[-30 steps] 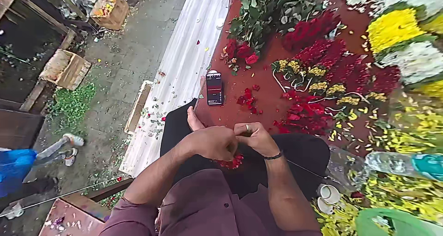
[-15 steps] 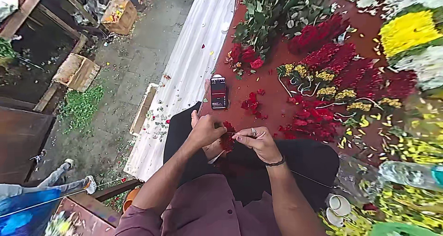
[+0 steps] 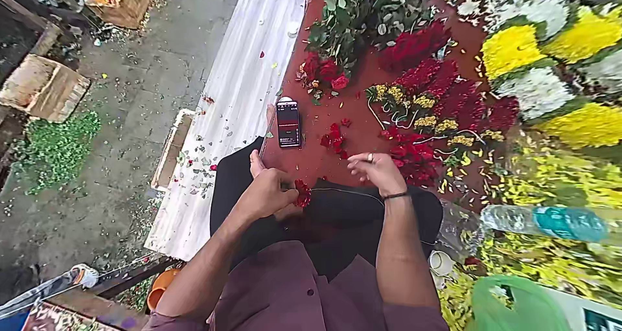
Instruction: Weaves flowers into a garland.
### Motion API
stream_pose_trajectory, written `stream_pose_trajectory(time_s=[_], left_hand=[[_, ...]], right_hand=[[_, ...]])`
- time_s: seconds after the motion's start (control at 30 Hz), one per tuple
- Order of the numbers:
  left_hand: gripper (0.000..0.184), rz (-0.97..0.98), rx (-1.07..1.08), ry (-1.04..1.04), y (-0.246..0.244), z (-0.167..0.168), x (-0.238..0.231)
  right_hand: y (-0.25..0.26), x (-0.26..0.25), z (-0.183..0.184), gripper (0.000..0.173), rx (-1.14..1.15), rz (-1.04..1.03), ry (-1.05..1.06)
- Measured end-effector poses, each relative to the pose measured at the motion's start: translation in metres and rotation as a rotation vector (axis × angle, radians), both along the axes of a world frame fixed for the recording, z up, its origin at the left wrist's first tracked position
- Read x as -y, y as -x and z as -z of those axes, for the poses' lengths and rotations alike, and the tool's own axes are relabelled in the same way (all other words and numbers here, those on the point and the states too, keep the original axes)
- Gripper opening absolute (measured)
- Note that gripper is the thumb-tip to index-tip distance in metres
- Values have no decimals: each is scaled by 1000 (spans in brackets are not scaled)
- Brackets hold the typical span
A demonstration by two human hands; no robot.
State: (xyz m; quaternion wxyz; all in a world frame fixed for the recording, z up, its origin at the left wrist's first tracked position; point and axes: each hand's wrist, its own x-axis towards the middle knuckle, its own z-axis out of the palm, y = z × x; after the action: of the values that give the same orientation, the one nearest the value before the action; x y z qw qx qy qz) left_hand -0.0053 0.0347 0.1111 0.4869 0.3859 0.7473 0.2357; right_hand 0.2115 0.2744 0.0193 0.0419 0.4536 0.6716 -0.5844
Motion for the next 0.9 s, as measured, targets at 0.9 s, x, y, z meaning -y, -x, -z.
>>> stream_pose_trajectory(time_s=[0.9], left_hand=[[18,-30,91,21,-7,14,2]], right_hand=[[38,32,-35,15,-525,243,4]])
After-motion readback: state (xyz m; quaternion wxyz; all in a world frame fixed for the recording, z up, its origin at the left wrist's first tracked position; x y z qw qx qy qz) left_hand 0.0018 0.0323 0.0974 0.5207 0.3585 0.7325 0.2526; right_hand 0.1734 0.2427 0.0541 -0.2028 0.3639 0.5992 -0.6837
